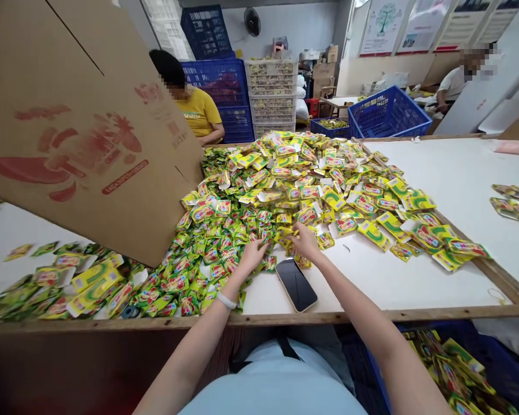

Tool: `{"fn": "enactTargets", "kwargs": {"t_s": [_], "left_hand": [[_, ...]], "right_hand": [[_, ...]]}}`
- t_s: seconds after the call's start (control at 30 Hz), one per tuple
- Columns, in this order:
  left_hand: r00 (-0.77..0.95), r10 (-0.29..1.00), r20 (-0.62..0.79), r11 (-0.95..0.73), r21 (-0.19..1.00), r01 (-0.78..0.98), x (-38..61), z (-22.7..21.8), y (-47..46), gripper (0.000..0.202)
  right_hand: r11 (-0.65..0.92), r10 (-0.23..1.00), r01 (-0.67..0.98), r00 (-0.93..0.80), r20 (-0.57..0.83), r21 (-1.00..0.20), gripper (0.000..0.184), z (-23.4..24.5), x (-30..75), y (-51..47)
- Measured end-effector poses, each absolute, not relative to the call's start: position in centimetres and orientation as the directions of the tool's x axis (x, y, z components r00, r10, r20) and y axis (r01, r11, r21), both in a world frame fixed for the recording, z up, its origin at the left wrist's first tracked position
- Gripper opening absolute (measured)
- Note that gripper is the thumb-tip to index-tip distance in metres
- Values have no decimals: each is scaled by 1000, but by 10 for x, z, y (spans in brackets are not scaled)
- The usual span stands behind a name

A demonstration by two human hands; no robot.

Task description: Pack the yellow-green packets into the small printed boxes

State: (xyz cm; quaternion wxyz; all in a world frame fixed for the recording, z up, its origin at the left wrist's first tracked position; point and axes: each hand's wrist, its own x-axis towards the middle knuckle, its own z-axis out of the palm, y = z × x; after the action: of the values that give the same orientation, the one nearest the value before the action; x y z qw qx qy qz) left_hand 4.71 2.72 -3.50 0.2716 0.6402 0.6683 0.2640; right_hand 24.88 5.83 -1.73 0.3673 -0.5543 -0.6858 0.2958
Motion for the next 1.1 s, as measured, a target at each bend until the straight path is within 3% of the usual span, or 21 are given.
{"fn": "enactTargets", "kwargs": {"t_s": [0.13, 0.27, 0.4, 0.5, 0.6, 0.7, 0.8, 0.9, 1.0, 1.1], "left_hand": [[15, 999, -42, 28, 853, 521, 50, -30, 19, 47], [119, 990, -76, 33, 944, 327, 76, -21, 11, 70], [145, 981, -131, 119, 989, 90, 103, -16, 12, 63], [157, 987, -34, 2, 980, 201, 122, -11, 23, 50], [341, 927, 153, -303, 844, 443, 143, 2, 53, 40], [451, 847, 280, -524, 580, 623, 172, 15, 103, 32], [354, 908, 225, -411, 313, 856, 202, 18, 155, 53], [342, 929, 139, -364, 195, 911, 214, 16, 181, 57], [361, 913, 191, -407, 345, 846, 200, 13, 175, 34], [273, 943, 190, -323, 718, 616, 176, 10, 144, 27]], "right_hand": [[142, 971, 298, -226, 75, -944, 45, -15, 266, 50], [57, 945, 119, -327, 15, -991, 50, -16, 261, 45], [27, 976, 47, -216, 16, -999, 45, -20, 272, 46], [-62, 981, -95, -188, -44, -994, 52, -24, 289, 39], [-120, 987, -212, -132, -94, -970, 45, -31, 311, 29], [-57, 996, -89, 63, -63, -994, 36, -38, 343, 21], [-23, 991, 167, 133, -1, -986, 32, -41, 376, 15], [-59, 987, 169, 155, -33, -984, 32, -37, 400, 12], [-59, 981, 51, 190, -48, -997, 31, -22, 410, 18], [19, 979, -12, 204, 16, -1000, 27, 2, 405, 32]]}}
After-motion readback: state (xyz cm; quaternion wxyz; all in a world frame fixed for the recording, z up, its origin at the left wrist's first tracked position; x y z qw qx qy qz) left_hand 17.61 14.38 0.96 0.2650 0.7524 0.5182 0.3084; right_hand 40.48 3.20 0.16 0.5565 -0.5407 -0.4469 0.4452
